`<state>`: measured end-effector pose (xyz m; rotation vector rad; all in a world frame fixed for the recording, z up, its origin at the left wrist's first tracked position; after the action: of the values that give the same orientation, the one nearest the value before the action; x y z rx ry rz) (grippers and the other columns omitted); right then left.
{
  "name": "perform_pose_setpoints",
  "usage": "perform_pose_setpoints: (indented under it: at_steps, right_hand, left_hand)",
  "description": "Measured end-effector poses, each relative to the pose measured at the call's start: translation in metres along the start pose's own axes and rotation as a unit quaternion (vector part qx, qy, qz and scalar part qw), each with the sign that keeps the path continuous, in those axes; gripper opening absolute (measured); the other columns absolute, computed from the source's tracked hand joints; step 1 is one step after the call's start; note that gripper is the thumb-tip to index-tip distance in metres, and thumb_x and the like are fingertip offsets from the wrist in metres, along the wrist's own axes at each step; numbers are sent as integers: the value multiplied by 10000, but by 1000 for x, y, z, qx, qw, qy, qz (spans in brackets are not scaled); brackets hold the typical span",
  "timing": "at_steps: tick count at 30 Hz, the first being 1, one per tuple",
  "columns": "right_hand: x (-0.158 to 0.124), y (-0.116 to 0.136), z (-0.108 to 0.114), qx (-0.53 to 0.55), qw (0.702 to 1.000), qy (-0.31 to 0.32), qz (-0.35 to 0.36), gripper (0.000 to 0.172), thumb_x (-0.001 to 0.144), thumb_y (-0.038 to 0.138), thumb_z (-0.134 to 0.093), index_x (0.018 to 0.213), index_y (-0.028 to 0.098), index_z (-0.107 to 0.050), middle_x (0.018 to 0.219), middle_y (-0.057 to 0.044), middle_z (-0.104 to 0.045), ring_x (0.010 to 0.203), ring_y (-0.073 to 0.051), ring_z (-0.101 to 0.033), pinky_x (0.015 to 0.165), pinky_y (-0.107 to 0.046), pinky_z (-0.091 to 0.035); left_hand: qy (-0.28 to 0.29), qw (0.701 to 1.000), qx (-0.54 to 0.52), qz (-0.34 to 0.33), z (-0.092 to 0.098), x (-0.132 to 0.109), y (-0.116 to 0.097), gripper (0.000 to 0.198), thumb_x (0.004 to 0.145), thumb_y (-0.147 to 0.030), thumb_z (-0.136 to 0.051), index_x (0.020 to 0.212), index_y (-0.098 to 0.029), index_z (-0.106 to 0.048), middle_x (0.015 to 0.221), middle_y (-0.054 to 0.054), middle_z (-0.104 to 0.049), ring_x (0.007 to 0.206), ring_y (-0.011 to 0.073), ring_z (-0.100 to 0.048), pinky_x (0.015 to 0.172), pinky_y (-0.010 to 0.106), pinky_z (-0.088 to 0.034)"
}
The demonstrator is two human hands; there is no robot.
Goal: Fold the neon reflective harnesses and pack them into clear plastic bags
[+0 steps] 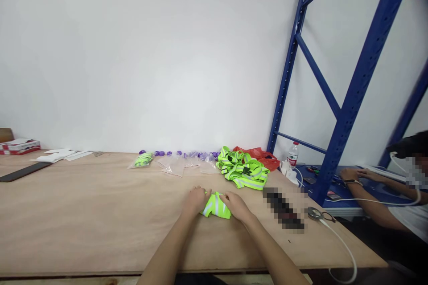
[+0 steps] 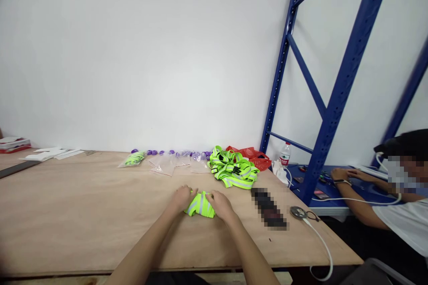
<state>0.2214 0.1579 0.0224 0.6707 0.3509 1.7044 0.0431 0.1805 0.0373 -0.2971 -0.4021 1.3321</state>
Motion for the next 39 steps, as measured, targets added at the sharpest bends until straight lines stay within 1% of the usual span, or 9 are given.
perform_pose_setpoints:
  at_steps: [4, 9, 14, 21, 24, 27, 30, 34, 39]
  right_hand:
    - [9, -1, -5, -29, 999, -16, -28, 226, 916, 361, -501, 842, 198, -638, 886, -54, -682, 851, -193, -607, 707, -252, -387]
    - [15, 3, -17, -71, 997, -33, -26, 309, 961, 264, -393, 848, 205, -674, 929, -86, -687, 953, -210, -602, 825, -278, -378]
    - [17, -2, -24, -64, 996, -53, -43, 331, 966, 325, -354, 826, 205, -628, 932, -98, -677, 949, -226, -594, 825, -300, -387]
    - [13, -2, -25, 156, 983, -94, -21, 321, 887, 524, -430, 760, 236, -495, 745, 0, -613, 702, -195, -568, 640, -278, -394]
    - [12, 9, -24, 223, 965, -136, -16, 358, 829, 581, -515, 744, 233, -502, 735, 9, -598, 706, -191, -562, 659, -281, -417]
    - [13, 22, -25, 264, 948, -175, -17, 392, 756, 607, -620, 755, 224, -535, 783, -7, -624, 761, -201, -579, 712, -293, -450]
    - [18, 33, -29, 292, 945, -149, -10, 407, 695, 588, -704, 815, 208, -619, 867, -39, -677, 860, -232, -614, 791, -323, -476]
    - [26, 37, -32, 318, 946, -69, 12, 408, 648, 513, -766, 892, 189, -718, 984, -80, -723, 971, -267, -641, 890, -369, -483]
    - [37, 33, -31, 318, 948, 22, 21, 394, 636, 483, -787, 896, 187, -765, 990, -81, -747, 969, -288, -658, 888, -399, -494]
  left_hand:
    - [-12, 999, -21, -36, -6, 2, 2, 363, 975, -368, -384, 1067, -169, -673, 1105, 146, -713, 1066, 271, -638, 883, 333, -429]
    - [-27, 996, -60, -55, -15, 3, 5, 413, 991, -320, -329, 926, -168, -708, 1027, 145, -736, 975, 248, -662, 842, 313, -420]
    - [-65, 990, -104, -62, -18, 2, 9, 414, 983, -305, -340, 861, -154, -706, 974, 161, -733, 929, 252, -657, 822, 324, -414]
    - [-104, 973, -189, -82, -17, 0, 7, 291, 945, -304, -413, 869, -178, -664, 909, 83, -716, 855, 201, -641, 764, 284, -432]
    - [-148, 938, -305, -71, -18, 0, 7, 231, 906, -304, -462, 830, -182, -643, 860, 58, -706, 825, 187, -636, 754, 276, -446]
    - [-211, 862, -461, -22, -20, 1, 15, 176, 830, -343, -567, 798, -182, -630, 798, 45, -686, 799, 195, -636, 754, 289, -461]
    - [-236, 833, -500, 11, -21, 4, 23, 194, 791, -369, -596, 825, -179, -617, 784, 38, -665, 776, 193, -634, 753, 297, -468]
    - [-243, 814, -527, -3, -17, 5, 27, 207, 775, -366, -624, 857, -177, -619, 764, 25, -648, 762, 184, -623, 750, 296, -472]
    - [-215, 836, -503, -32, -9, 5, 23, 159, 815, -289, -573, 919, -178, -618, 869, 46, -676, 836, 178, -631, 796, 294, -490]
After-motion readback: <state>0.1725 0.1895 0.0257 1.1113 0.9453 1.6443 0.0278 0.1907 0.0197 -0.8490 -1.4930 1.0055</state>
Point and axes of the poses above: each hand's wrist, its own x-axis towards the middle knuckle, its own z-axis out of the back of the hand, y = z × x, the point moved 4 cm from there along x, towards the middle knuckle
